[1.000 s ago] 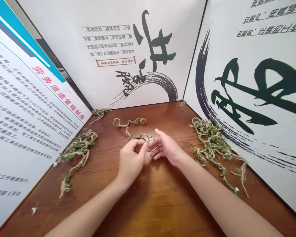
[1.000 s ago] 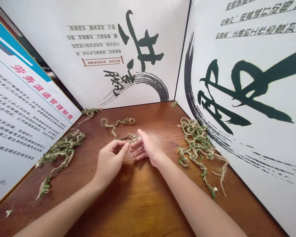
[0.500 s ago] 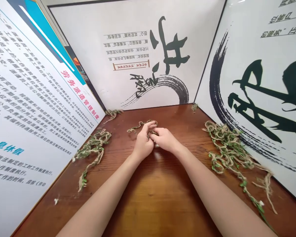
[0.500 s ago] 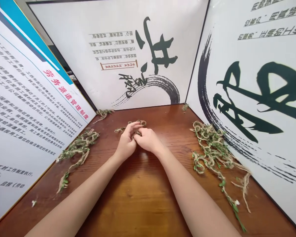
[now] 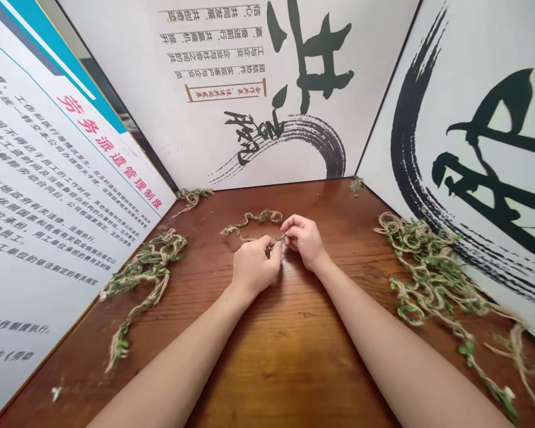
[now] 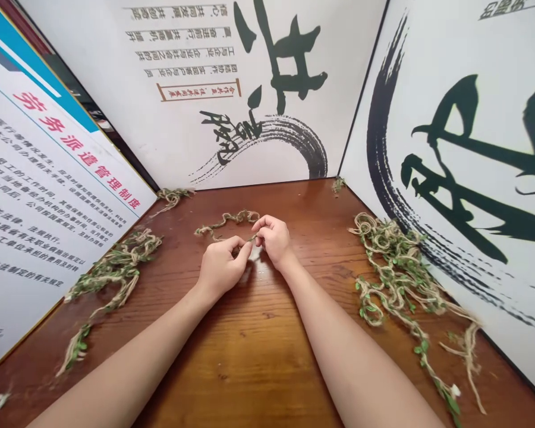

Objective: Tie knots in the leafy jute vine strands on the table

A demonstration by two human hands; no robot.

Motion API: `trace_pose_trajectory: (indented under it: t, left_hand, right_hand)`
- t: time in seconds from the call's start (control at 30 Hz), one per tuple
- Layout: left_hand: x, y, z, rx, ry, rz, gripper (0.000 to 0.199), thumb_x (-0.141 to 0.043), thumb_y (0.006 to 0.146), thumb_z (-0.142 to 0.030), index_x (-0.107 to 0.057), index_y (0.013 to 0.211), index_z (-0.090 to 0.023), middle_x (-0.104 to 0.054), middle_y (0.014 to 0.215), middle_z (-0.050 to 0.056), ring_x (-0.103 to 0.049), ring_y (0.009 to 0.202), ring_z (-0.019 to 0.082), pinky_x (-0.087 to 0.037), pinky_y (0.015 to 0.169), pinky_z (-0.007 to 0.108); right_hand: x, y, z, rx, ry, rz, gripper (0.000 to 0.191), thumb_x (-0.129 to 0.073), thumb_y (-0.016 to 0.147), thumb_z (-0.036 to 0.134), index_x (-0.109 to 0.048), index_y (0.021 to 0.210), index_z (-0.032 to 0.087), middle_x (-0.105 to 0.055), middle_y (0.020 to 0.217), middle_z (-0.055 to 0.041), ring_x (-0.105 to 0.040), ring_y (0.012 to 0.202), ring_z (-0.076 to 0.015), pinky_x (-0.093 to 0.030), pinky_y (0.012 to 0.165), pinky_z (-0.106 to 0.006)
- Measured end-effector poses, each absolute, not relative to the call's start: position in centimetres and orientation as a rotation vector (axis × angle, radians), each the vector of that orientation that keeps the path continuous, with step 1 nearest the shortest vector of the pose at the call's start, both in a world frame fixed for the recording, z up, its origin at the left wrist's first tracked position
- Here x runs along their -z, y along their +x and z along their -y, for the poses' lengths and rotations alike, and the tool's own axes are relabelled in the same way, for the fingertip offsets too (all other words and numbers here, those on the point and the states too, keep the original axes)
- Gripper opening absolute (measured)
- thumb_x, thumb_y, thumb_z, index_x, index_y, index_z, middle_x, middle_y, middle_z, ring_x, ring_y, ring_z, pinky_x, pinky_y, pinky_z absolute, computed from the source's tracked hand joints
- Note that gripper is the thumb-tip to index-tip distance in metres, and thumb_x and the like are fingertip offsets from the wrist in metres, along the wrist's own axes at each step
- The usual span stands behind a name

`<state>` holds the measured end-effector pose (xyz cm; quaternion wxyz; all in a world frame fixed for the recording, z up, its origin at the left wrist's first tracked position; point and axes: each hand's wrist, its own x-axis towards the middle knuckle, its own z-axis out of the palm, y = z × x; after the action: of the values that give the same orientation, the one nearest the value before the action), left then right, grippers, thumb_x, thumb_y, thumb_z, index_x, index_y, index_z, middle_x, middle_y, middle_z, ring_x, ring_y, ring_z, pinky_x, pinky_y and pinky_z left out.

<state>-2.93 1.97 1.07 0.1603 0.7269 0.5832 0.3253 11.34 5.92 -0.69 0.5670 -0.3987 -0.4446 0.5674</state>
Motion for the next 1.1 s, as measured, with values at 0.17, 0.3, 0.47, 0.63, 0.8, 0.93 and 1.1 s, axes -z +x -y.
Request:
trace_pose_trajectory:
  t: [0.17,0.3,0.47,0.63,0.8,0.93,1.1]
  left_hand:
    - [-0.9,-3.0,-2.1,-1.154,2.069,-1.542,0.037,-0.051,0.094,-0.037,-0.053,0.061,-0.019,-0.055,0.057,0.0,-0.047,0.058,0.014,-0.035,0.064,0.03]
    - [-0.7,-3.2,-2.6,-1.283,1.802,-1.491,0.036,-0.048,0.098,-0.043,-0.063,0.074,-0.019,-0.054,0.057,-0.001,-0.051,0.058,0.015,-0.039,0.062,0.029]
    - [-0.4,-3.3,-3.0,-1.332,1.61,-1.383,0.037,-0.047,0.1,-0.047,-0.068,0.089,-0.018,-0.052,0.054,-0.004,-0.052,0.053,0.014,-0.043,0.059,0.027]
    - [0.0,-3.3,-3.3,-1.328,1.644,-1.302,0.03,-0.048,0.1,-0.037,-0.071,0.097,-0.018,-0.057,0.06,-0.002,-0.053,0.057,0.013,-0.044,0.06,0.026]
    - [0.4,-3.3,-3.7,-1.366,1.724,-1.276,0.027,-0.055,0.096,-0.032,-0.076,0.106,-0.019,-0.069,0.082,0.003,-0.063,0.073,0.016,-0.051,0.07,0.029]
    - [0.4,-3.4,-3.7,-1.414,1.826,-1.344,0.017,-0.066,0.088,-0.028,-0.08,0.094,-0.02,-0.071,0.087,0.004,-0.064,0.077,0.016,-0.053,0.076,0.03]
    - [0.3,-3.4,-3.6,-1.37,1.62,-1.38,0.012,-0.075,0.082,-0.03,-0.077,0.087,-0.019,-0.072,0.076,0.002,-0.062,0.064,0.014,-0.054,0.068,0.029]
  right_hand:
    - [1.4,10.9,-6.4,-1.221,-0.918,1.055,0.021,-0.066,0.065,0.029,-0.061,0.084,0.02,-0.064,0.063,0.0014,-0.047,0.049,-0.0103,-0.034,0.047,-0.023]
    - [1.9,10.5,-6.4,-1.081,-1.01,1.241,0.017,-0.066,0.078,0.033,-0.063,0.09,0.021,-0.069,0.075,-0.002,-0.059,0.061,-0.0145,-0.047,0.057,-0.027]
    - [2.1,10.5,-6.4,-0.9,-1.138,1.382,0.014,-0.068,0.083,0.034,-0.068,0.084,0.02,-0.074,0.085,-0.0059,-0.066,0.076,-0.0184,-0.051,0.068,-0.031]
    - [2.1,10.6,-6.4,-0.929,-1.141,1.482,0.009,-0.066,0.085,0.022,-0.073,0.089,0.019,-0.077,0.089,-0.0054,-0.066,0.073,-0.0169,-0.051,0.07,-0.031]
    - [2.3,10.5,-6.5,-0.989,-1.069,1.505,0.013,-0.063,0.087,0.019,-0.074,0.093,0.02,-0.078,0.095,-0.006,-0.071,0.084,-0.019,-0.055,0.081,-0.034]
    - [2.4,10.6,-6.5,-0.962,-1.076,1.517,0.013,-0.062,0.085,0.018,-0.074,0.09,0.02,-0.079,0.095,-0.0058,-0.071,0.085,-0.0196,-0.055,0.082,-0.034]
    - [2.2,10.7,-6.3,-1.019,-1.066,1.51,0.013,-0.06,0.081,0.018,-0.071,0.087,0.019,-0.074,0.083,-0.0024,-0.064,0.073,-0.0157,-0.05,0.072,-0.029]
